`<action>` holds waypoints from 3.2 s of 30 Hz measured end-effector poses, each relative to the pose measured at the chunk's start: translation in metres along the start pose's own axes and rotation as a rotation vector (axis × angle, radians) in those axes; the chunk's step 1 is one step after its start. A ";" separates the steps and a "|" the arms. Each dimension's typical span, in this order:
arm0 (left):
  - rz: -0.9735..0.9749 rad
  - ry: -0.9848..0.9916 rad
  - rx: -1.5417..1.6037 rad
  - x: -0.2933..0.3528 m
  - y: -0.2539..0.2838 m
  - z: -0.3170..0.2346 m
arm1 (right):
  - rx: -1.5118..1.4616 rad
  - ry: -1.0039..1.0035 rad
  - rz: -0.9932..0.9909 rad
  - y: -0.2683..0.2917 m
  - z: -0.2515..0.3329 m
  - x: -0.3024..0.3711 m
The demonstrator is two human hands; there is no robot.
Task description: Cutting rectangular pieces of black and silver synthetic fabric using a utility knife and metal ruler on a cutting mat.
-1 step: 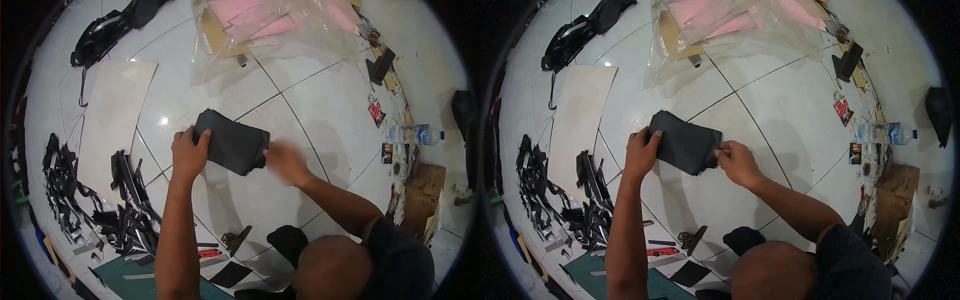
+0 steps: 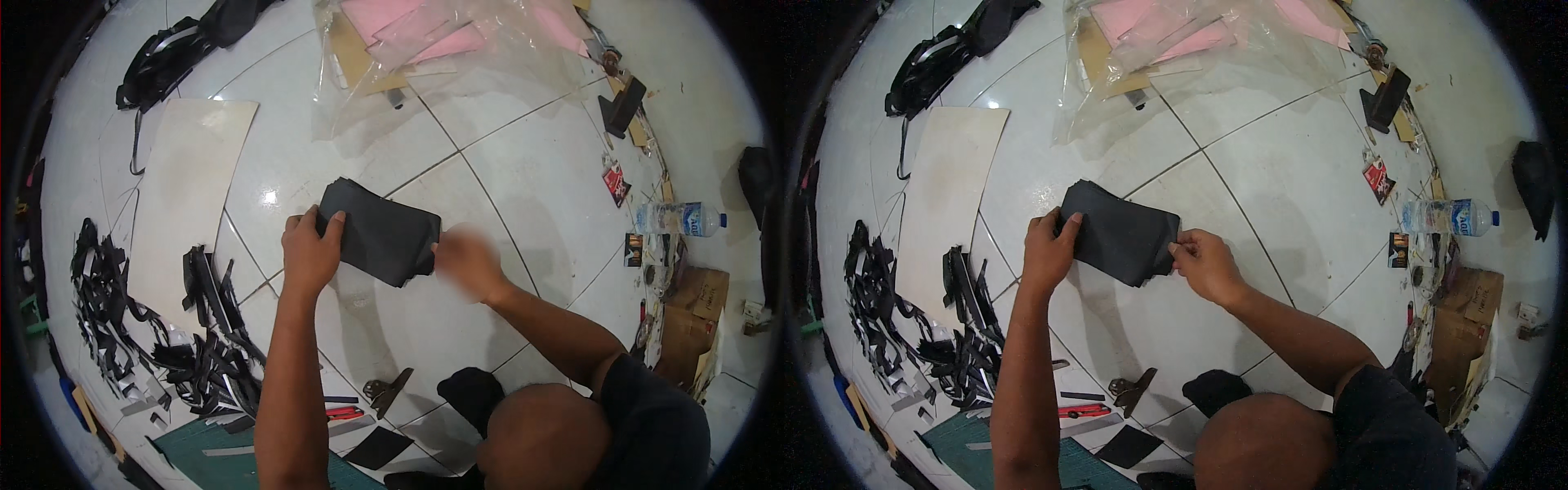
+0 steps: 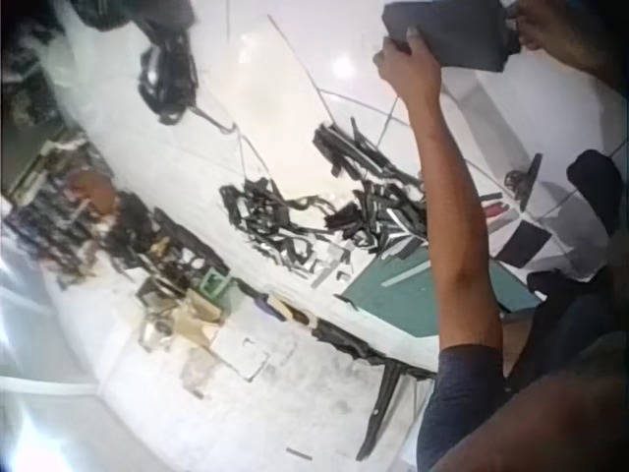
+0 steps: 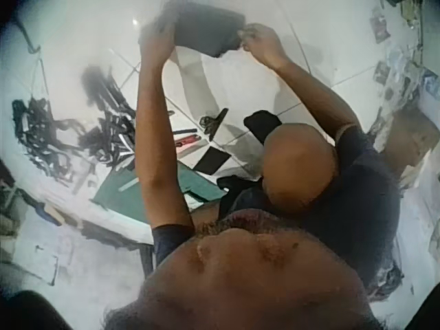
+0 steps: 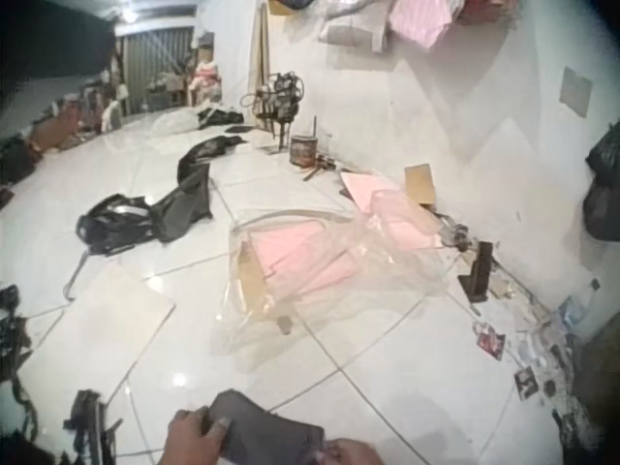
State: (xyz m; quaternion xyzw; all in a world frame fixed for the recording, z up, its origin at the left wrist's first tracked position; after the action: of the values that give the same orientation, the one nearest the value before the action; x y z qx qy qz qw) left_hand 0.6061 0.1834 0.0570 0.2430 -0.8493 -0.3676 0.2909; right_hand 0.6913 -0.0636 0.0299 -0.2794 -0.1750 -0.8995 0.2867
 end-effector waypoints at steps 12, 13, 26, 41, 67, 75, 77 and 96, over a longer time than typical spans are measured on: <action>0.005 -0.004 -0.066 0.009 -0.008 -0.006 | -0.161 -0.057 0.024 -0.015 0.004 0.005; 0.002 -0.004 -0.068 0.009 -0.009 -0.006 | -0.162 -0.055 0.026 -0.013 0.004 0.007; -0.365 0.215 0.444 0.055 -0.026 0.005 | 0.309 0.301 -0.005 0.018 0.035 -0.008; -0.044 0.490 0.831 0.084 -0.065 -0.041 | 0.773 0.503 0.179 -0.054 0.095 -0.043; -0.470 0.794 -0.151 0.647 0.114 0.297 | 0.710 1.083 0.708 -0.128 0.145 0.118; -0.667 0.996 -0.056 0.713 -0.047 0.304 | 1.504 1.251 1.416 -0.275 0.133 0.293; -0.837 0.977 -0.108 0.707 -0.062 0.301 | 1.404 1.320 1.548 -0.313 0.098 0.314; -0.804 0.997 -0.073 0.669 -0.079 0.327 | 1.033 0.838 1.251 -0.461 -0.220 0.421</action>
State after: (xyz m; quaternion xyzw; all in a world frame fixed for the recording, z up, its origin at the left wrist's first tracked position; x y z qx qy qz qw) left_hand -0.0747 -0.1261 0.0238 0.6739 -0.4417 -0.3197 0.4985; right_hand 0.0339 0.0126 0.0406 0.1894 -0.2540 -0.4175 0.8517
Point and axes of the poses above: each hand's wrist, its own x-axis away from the middle knuckle, its own y-axis out of the back of the hand, z = x × y, the point moved 2 cm from there along -x, towards the middle knuckle, and after that the axes turned 5 degrees about -x, right-handed, at the moved point
